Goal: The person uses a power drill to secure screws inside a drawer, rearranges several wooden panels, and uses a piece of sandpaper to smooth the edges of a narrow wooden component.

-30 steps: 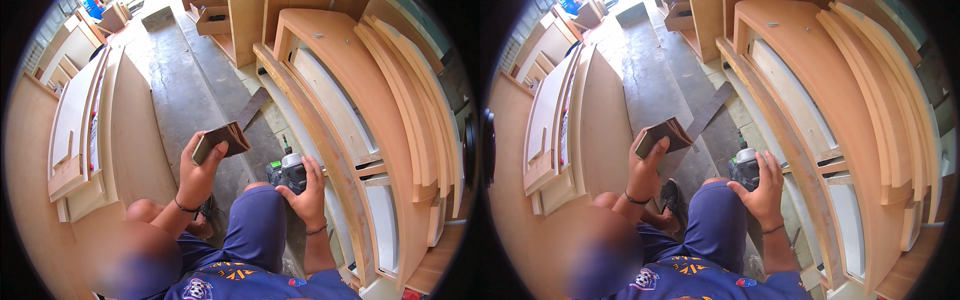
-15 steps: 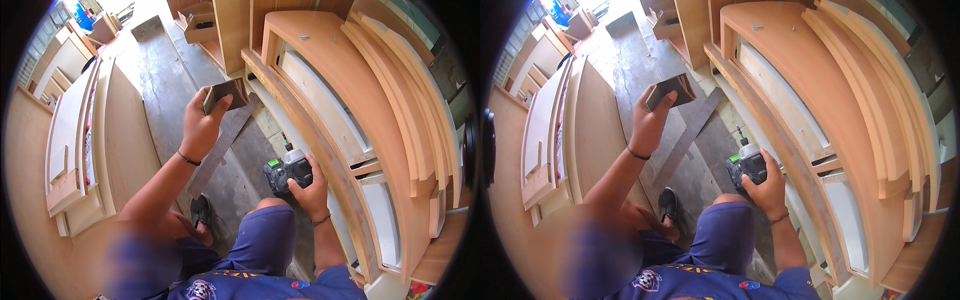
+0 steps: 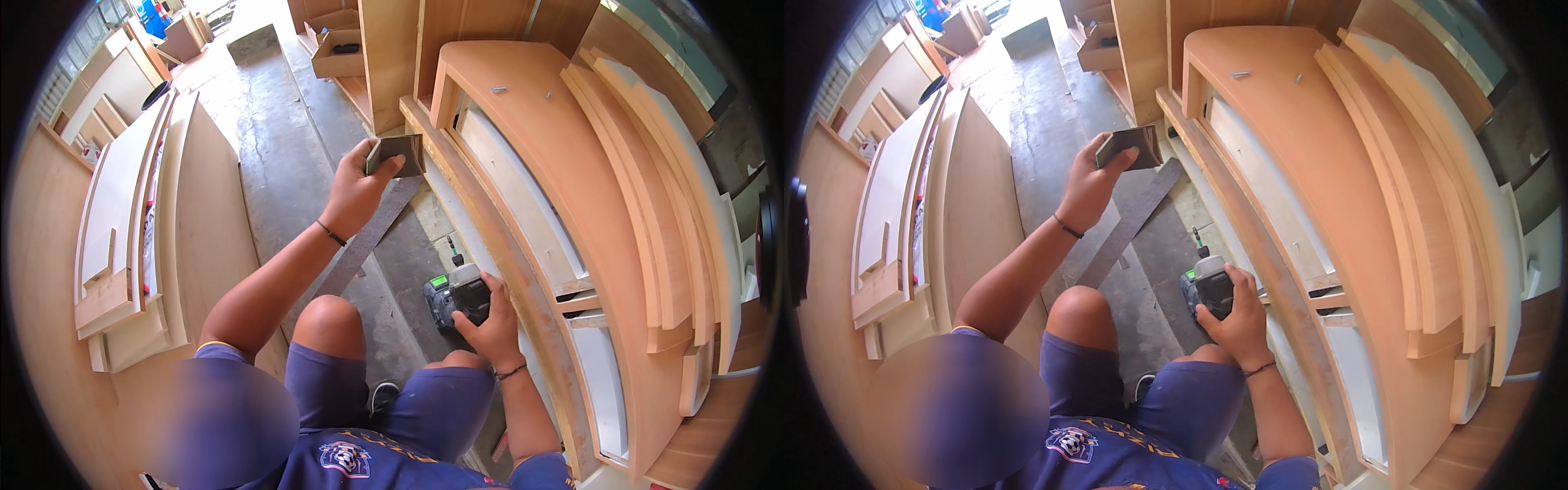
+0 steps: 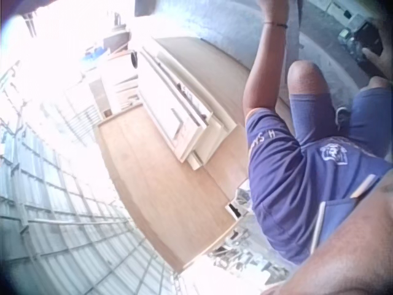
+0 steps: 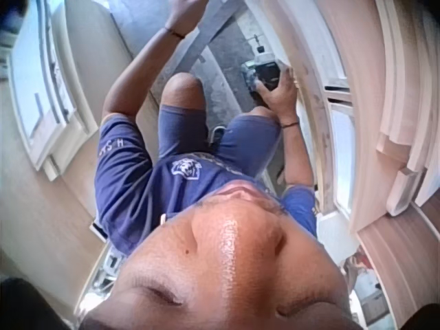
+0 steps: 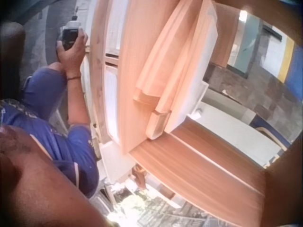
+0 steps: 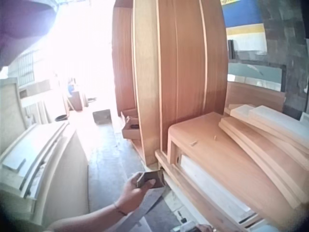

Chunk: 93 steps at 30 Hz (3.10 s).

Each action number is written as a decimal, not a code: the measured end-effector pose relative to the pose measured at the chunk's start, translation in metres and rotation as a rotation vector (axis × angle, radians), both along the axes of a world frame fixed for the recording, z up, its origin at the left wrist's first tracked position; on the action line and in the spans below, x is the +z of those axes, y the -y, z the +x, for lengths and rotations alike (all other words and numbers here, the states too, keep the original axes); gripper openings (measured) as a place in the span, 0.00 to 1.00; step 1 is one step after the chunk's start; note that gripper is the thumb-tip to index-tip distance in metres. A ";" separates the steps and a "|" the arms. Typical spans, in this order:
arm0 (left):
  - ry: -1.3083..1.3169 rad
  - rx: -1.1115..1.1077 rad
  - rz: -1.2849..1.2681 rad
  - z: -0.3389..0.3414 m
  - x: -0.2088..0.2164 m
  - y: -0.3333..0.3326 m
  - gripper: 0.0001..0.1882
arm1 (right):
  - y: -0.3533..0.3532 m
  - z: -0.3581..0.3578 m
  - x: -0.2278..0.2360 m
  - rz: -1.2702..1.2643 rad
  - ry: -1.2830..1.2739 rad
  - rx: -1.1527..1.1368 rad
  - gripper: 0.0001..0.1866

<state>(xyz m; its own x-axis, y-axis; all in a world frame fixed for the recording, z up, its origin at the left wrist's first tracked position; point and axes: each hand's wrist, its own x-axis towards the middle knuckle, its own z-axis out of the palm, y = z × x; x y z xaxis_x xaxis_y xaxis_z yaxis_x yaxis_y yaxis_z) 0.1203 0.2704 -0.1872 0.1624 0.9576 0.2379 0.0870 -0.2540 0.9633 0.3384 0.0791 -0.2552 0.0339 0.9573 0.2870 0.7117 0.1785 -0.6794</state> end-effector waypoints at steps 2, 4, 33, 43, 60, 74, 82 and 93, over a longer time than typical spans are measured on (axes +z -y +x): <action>0.062 -0.031 0.001 0.012 -0.001 -0.003 0.13 | 0.002 0.002 -0.001 -0.024 -0.020 -0.002 0.39; 0.153 -0.060 0.033 0.027 0.001 -0.001 0.13 | 0.002 0.003 0.000 -0.037 -0.035 -0.008 0.39; 0.034 0.739 0.000 -0.160 0.005 0.187 0.12 | -0.004 -0.004 -0.010 -0.007 -0.063 0.010 0.38; 0.197 0.601 -0.033 -0.140 0.023 0.166 0.11 | 0.118 0.004 -0.036 -0.118 -0.348 -0.330 0.32; 0.434 0.078 0.016 -0.017 0.074 0.037 0.12 | 0.234 0.020 -0.153 -1.260 -0.196 -1.039 0.79; 0.620 -0.217 -0.072 0.057 0.080 -0.038 0.14 | 0.237 0.029 -0.165 -1.494 -0.044 -0.931 0.82; 0.702 -0.336 -0.017 0.087 0.097 -0.073 0.17 | 0.255 0.021 -0.201 -1.417 -0.030 -1.035 0.71; 0.818 -0.373 -0.122 0.124 0.087 -0.101 0.14 | 0.228 0.032 -0.183 -1.459 -0.084 -1.023 0.69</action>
